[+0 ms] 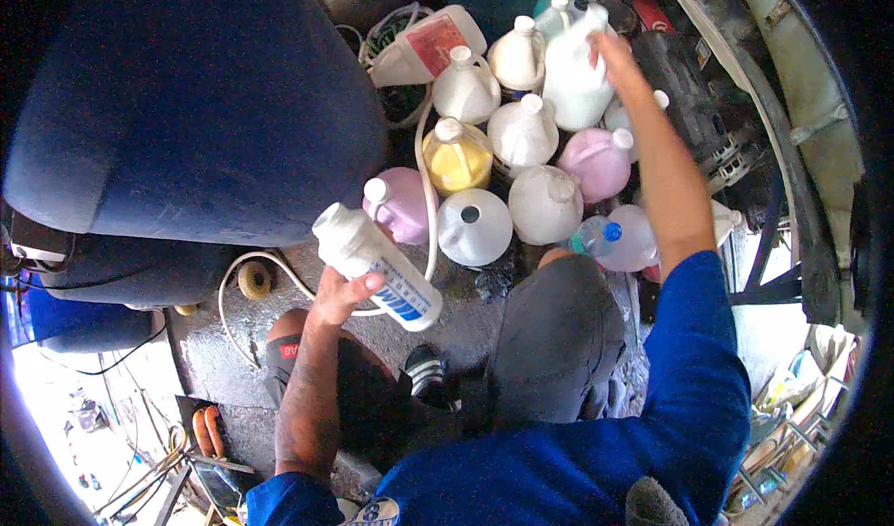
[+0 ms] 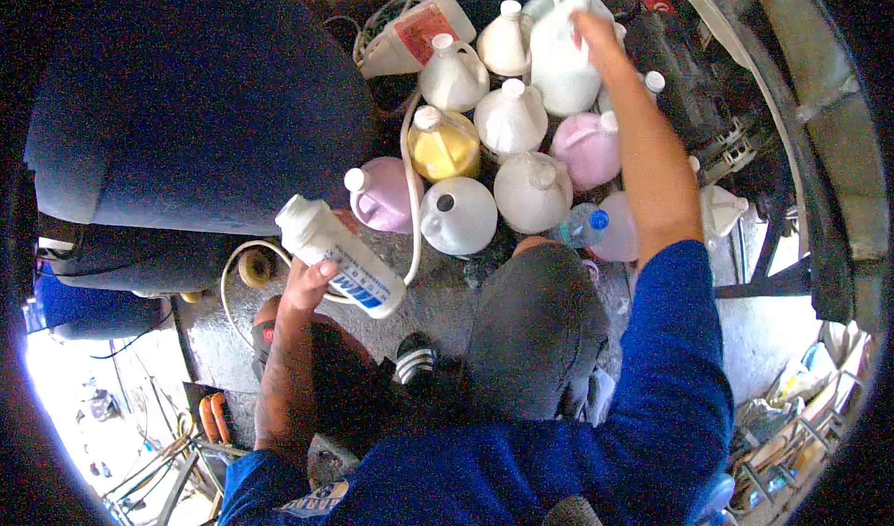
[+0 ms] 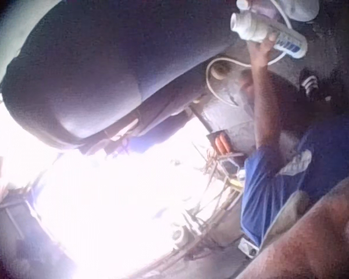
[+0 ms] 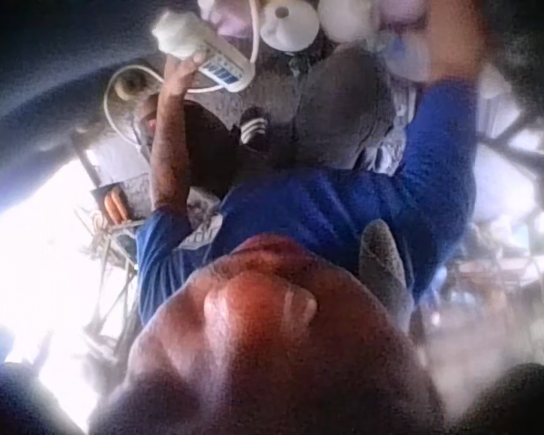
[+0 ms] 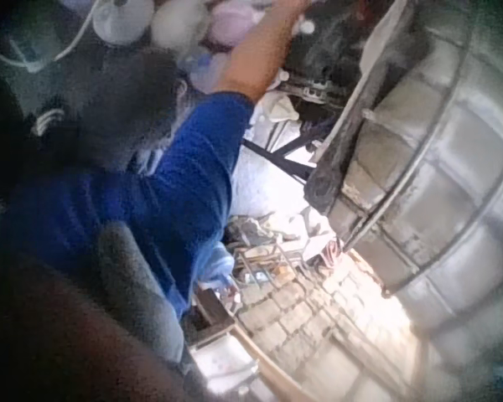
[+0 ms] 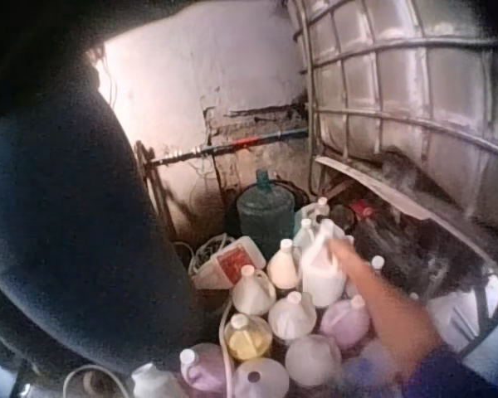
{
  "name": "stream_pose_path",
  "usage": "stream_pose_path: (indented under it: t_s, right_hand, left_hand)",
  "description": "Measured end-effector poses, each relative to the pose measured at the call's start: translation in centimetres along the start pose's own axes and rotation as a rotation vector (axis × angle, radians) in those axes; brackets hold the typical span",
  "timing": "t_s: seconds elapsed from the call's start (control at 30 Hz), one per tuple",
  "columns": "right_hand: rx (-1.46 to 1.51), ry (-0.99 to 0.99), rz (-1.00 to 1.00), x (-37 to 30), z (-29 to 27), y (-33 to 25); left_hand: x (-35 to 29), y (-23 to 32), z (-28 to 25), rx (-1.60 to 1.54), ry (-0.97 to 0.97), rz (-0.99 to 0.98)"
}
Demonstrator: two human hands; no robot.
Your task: The person walks through a cluttered garage, selects several plastic jugs, and pours liquids between them to prepare cleaning solutions. They then carry the filled jugs to a red car and place them on the floor near the vehicle.
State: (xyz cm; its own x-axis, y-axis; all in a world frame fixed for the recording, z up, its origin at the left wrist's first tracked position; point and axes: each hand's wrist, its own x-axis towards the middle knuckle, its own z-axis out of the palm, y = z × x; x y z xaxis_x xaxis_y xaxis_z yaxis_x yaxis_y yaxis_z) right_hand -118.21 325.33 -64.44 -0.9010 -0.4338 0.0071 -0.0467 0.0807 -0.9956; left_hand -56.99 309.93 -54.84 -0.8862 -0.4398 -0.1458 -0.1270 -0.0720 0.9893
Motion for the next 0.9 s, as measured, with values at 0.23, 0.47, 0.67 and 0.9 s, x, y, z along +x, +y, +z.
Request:
stream_pose_path:
  t_s: [0.23, 0.47, 0.67, 0.9]
  right_hand:
    - [-0.743, 0.021, -0.558, -16.0, 3.4, -31.7]
    - [-1.01, -0.347, -1.054, -25.3, 4.8, -37.4]
    - [-1.268, -0.82, -0.557, -32.7, 6.6, -31.9]
    - [-1.385, -0.778, -0.304, -37.3, 6.7, -28.0]
  left_hand:
    - [5.1, 1.5, 0.6, 0.332, 0.123, 0.118]
    - [8.7, 4.5, 5.6, 0.76, -0.011, 0.355]
    - [9.3, 2.4, 7.3, 0.867, -0.065, 0.479]
    - [9.0, 1.1, 9.8, 0.94, -0.207, 0.476]
